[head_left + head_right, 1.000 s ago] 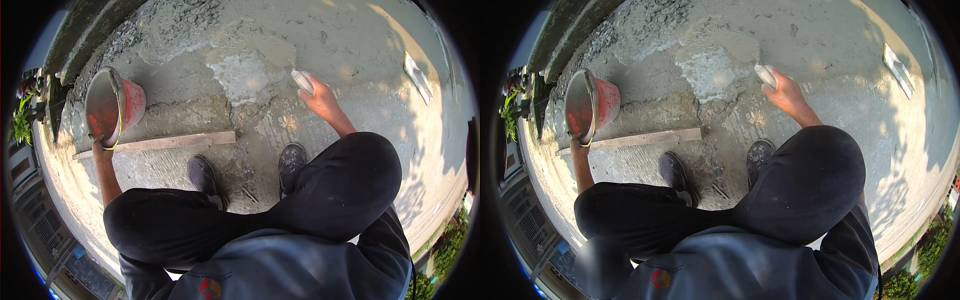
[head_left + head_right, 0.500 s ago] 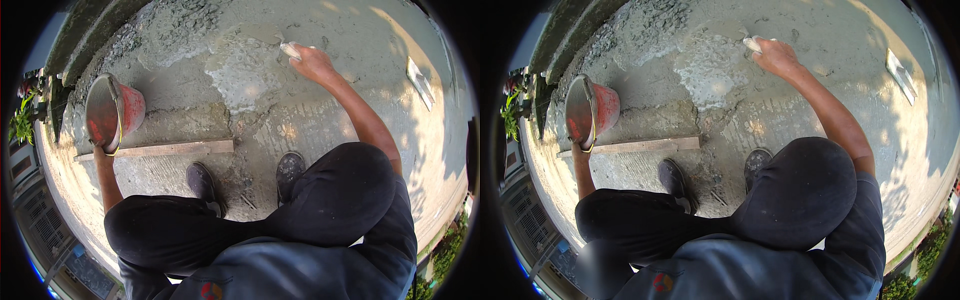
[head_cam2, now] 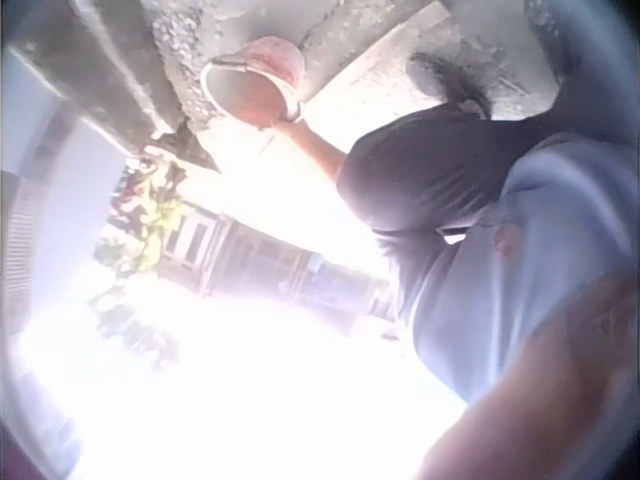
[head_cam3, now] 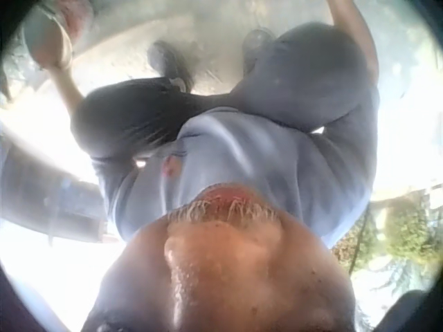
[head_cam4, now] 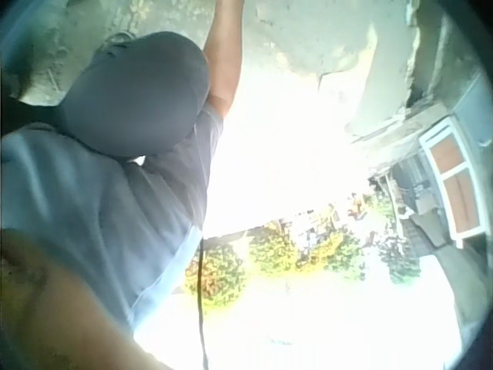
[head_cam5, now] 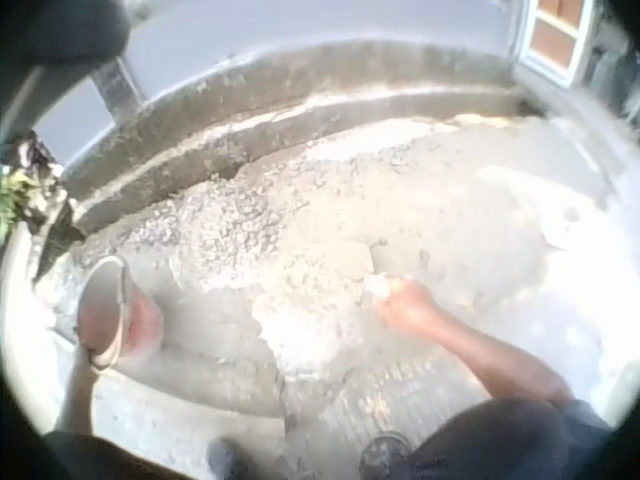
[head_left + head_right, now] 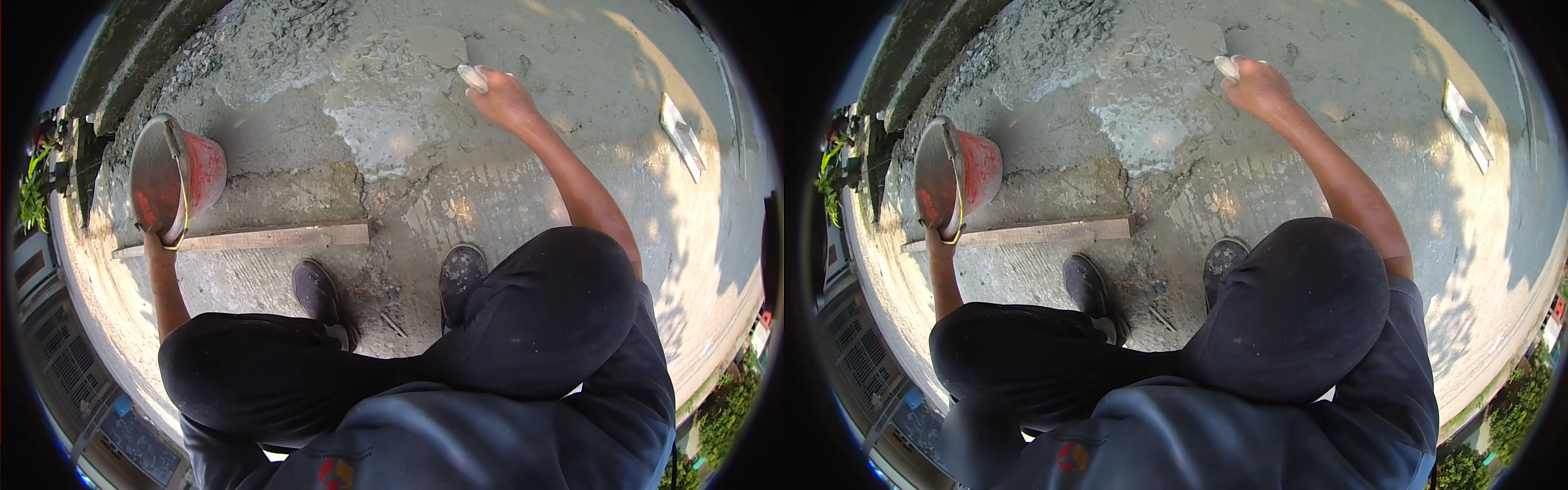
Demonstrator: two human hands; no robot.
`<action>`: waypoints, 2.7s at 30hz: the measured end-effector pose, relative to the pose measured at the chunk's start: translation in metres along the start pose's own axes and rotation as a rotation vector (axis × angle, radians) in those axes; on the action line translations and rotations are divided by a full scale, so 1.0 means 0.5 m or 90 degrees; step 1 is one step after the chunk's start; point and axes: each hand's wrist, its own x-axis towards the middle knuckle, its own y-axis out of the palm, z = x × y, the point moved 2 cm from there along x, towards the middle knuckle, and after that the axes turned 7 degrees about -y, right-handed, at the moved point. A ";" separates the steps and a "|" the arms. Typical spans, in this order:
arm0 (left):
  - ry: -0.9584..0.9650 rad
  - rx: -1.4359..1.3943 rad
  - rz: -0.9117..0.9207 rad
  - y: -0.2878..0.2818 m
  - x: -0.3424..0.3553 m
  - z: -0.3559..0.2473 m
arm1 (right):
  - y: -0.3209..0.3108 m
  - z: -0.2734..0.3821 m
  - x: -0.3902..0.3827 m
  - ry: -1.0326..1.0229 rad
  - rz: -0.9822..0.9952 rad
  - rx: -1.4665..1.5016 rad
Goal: Apply and smooth mortar on the ground using a trowel.
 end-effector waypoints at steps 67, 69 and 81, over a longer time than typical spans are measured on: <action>-0.043 0.111 -0.074 0.061 -0.068 -0.014 | 0.247 0.128 -0.172 -0.022 0.229 0.497; -0.028 0.111 -0.063 0.060 -0.067 -0.014 | 0.193 0.123 -0.173 -0.145 0.190 0.305; -0.007 0.090 -0.023 0.048 -0.048 0.001 | 0.057 -0.063 -0.033 -0.011 0.025 0.152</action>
